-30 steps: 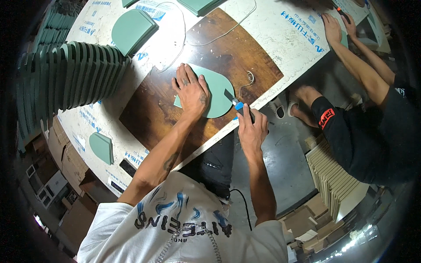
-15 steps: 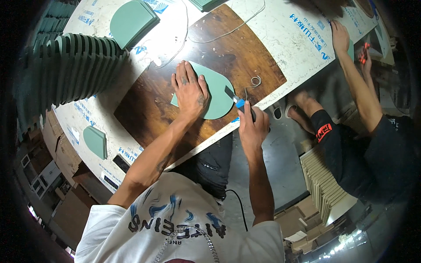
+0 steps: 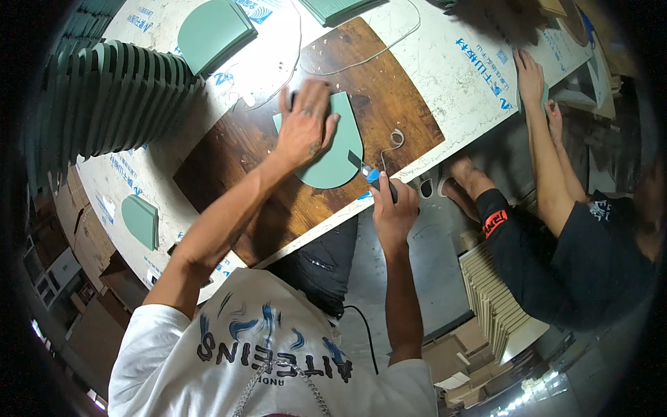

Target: The person uses a utility knife to trim the edges of light green semi-circular foam pieces on a wooden workbench. They repeatedly pick up a piece, cut along the curved edge, and stack the finished item with others.

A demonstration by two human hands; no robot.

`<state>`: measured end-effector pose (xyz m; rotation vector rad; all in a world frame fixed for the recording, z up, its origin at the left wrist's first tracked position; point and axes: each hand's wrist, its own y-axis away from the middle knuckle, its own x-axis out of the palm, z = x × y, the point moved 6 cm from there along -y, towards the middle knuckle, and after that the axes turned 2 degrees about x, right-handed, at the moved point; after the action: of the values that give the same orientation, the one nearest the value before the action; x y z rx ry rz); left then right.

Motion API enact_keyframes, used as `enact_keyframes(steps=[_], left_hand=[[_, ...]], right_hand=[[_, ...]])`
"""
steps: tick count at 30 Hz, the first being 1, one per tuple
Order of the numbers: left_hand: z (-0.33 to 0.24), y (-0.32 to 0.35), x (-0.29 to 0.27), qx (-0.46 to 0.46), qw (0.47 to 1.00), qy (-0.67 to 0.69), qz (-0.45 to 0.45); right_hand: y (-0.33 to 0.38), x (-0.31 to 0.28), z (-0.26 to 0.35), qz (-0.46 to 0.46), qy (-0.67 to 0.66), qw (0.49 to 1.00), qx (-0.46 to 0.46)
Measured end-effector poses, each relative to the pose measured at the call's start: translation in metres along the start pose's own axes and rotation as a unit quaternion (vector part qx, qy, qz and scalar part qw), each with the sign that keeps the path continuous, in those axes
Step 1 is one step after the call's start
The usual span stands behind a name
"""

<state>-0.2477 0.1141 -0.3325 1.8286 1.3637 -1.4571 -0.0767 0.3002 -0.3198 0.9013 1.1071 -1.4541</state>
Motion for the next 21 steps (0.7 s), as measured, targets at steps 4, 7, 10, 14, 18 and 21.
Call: enact_keyframes(steps=[4,7,10,14,18,21], left_hand=[[0.003,0.029,0.002,-0.191,0.98,-0.038,-0.035],[0.006,0.026,-0.002,-0.172,0.985,-0.015,-0.018],[0.002,0.035,-0.001,-0.163,0.986,-0.016,-0.038],[0.004,0.034,0.002,-0.16,0.987,-0.006,-0.028],[0.004,0.033,0.0,-0.174,0.984,0.005,-0.027],[0.006,0.03,0.001,-0.182,0.983,0.004,-0.023]], right_hand=[[-0.01,-0.002,0.006,-0.01,0.003,1.0,0.008],[-0.012,0.003,0.006,-0.011,0.018,1.0,-0.005],[-0.022,0.007,0.008,0.014,0.026,1.0,0.0],[-0.06,0.016,0.007,-0.013,-0.005,1.0,-0.021],[-0.112,0.025,0.013,-0.003,-0.034,0.998,-0.057],[-0.133,0.028,0.016,-0.005,-0.027,0.996,-0.083]])
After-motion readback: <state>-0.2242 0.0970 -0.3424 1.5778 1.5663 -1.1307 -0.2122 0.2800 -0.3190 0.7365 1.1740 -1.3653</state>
